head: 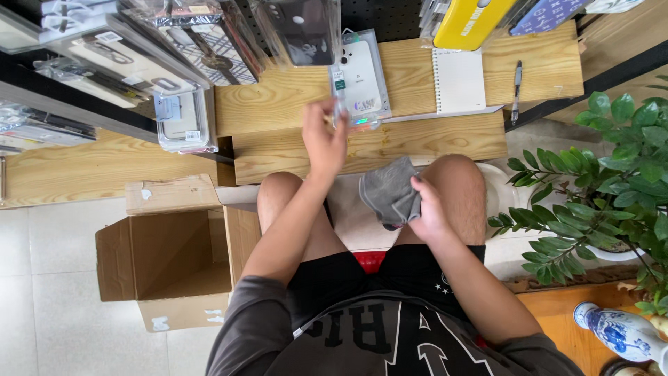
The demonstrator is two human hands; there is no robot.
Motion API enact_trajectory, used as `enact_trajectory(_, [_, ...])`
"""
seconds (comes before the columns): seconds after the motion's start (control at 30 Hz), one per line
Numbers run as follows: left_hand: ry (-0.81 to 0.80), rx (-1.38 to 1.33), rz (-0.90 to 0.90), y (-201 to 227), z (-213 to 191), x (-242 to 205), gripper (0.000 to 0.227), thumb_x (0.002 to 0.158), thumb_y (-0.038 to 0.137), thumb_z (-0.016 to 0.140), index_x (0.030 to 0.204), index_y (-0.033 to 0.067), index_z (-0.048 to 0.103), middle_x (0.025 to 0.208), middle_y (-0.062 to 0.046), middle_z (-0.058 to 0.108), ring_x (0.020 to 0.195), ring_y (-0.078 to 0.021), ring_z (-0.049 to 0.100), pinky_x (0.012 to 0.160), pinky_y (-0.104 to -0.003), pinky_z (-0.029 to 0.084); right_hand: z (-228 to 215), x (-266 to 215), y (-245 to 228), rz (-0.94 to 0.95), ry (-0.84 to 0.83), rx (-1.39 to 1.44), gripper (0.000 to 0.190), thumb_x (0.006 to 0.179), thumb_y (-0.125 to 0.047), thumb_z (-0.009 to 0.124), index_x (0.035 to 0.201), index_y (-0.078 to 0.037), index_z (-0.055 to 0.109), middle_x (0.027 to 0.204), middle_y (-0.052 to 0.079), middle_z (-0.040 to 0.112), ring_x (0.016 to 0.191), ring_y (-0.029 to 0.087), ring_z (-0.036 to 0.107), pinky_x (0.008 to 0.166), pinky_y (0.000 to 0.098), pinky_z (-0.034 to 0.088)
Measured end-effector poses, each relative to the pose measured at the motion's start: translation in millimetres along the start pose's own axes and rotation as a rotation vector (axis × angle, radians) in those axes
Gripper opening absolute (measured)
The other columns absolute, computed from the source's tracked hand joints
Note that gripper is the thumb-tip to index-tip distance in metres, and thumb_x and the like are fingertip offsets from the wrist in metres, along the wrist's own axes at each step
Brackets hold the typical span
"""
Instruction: The person wipes several phone cases with a cloth, writes a list on a notepad with a pen, and places the phone cases into a cardboard box.
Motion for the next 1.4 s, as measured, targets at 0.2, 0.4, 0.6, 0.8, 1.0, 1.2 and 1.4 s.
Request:
enact_trajectory(0.2, [-0.659,-0.391,-0.564,-27.5,1.6,-88.8,0.064,0.085,0.039,0.082,0.138,0.0089,0.063,0.125,-0.020,0.067,0.122,-0.0343,0.063,0.104,-0.045,0.048,63.0,2.1,-21.3,0.116,-0.215,0.122,0.023,0.095,-0.027,0.068,0.114,-0.013,0.069,0.109,0.009,0.076,0.098,0.024,0.074,0.092,0.0406,0.059])
enact_trajectory(0.4, [-0.138,-0.799,-0.646,-109.5,-18.2,-71.7,0.010,0.079,0.002,0.080,0.083,0.0086,0.074,0.075,-0.008,0.074,0.069,-0.0151,0.073,0.069,-0.030,0.059,85.2,15.7,-15.1,-0.115,-0.344,-0.265,0.049,0.103,-0.029,0.058,0.145,-0.007,0.052,0.120,0.014,0.068,0.096,0.025,0.074,0.076,0.0412,0.065])
enact_trajectory(0.6, [0.220,-0.893,-0.723,-92.5,-64.1,7.7,0.010,0.087,0.006,0.072,0.090,-0.0012,0.066,0.071,-0.018,0.071,0.055,-0.0248,0.073,0.048,-0.035,0.060,42.4,31.2,-16.9,-0.143,-0.210,-0.507,0.046,0.112,-0.032,0.045,0.145,-0.002,0.051,0.112,0.023,0.067,0.086,0.031,0.075,0.066,0.0393,0.065])
enact_trajectory(0.8, [0.163,-0.761,-0.830,-89.1,-41.6,57.1,0.023,0.086,0.015,0.077,0.090,-0.0032,0.065,0.068,-0.015,0.068,0.058,-0.0254,0.074,0.051,-0.036,0.061,28.5,58.1,-18.1,-0.201,-0.135,-0.455,0.041,0.111,-0.032,0.043,0.139,-0.006,0.058,0.106,0.023,0.070,0.078,0.029,0.075,0.058,0.0338,0.063])
enact_trajectory(1.0, [0.218,0.144,-0.564,-239.0,-61.6,98.4,0.030,0.074,0.032,0.091,0.075,0.0064,0.074,0.062,-0.008,0.068,0.062,-0.0224,0.072,0.056,-0.035,0.051,32.4,78.2,-26.4,-0.402,-0.102,-0.600,0.035,0.108,-0.027,0.056,0.139,-0.010,0.061,0.124,0.018,0.068,0.105,0.027,0.069,0.079,0.0368,0.061])
enact_trajectory(1.2, [0.143,0.545,-0.026,-124.2,-28.7,61.7,0.026,0.084,0.014,0.078,0.110,0.0144,0.072,0.111,-0.012,0.065,0.117,-0.0362,0.059,0.102,-0.047,0.048,69.6,117.3,-55.1,-0.594,-0.219,-0.573,0.051,0.112,-0.023,0.053,0.158,-0.007,0.040,0.162,0.025,0.035,0.151,0.039,0.031,0.120,0.0571,0.033])
enact_trajectory(1.4, [-0.244,-0.268,-0.610,-72.9,37.2,0.9,0.066,0.109,0.048,0.041,0.160,0.0069,0.029,0.160,-0.028,0.036,0.151,-0.0435,0.028,0.128,-0.052,0.028,130.3,107.1,-69.5,-0.500,-0.245,-1.009,0.064,0.110,-0.055,0.045,0.164,-0.024,0.030,0.166,0.020,0.031,0.148,0.042,0.037,0.123,0.0569,0.032])
Point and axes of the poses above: each hand's wrist, its own x-axis towards the middle knuckle, its own z-axis out of the palm, y = z × x, the point moved 6 cm from there along x, towards the middle knuckle
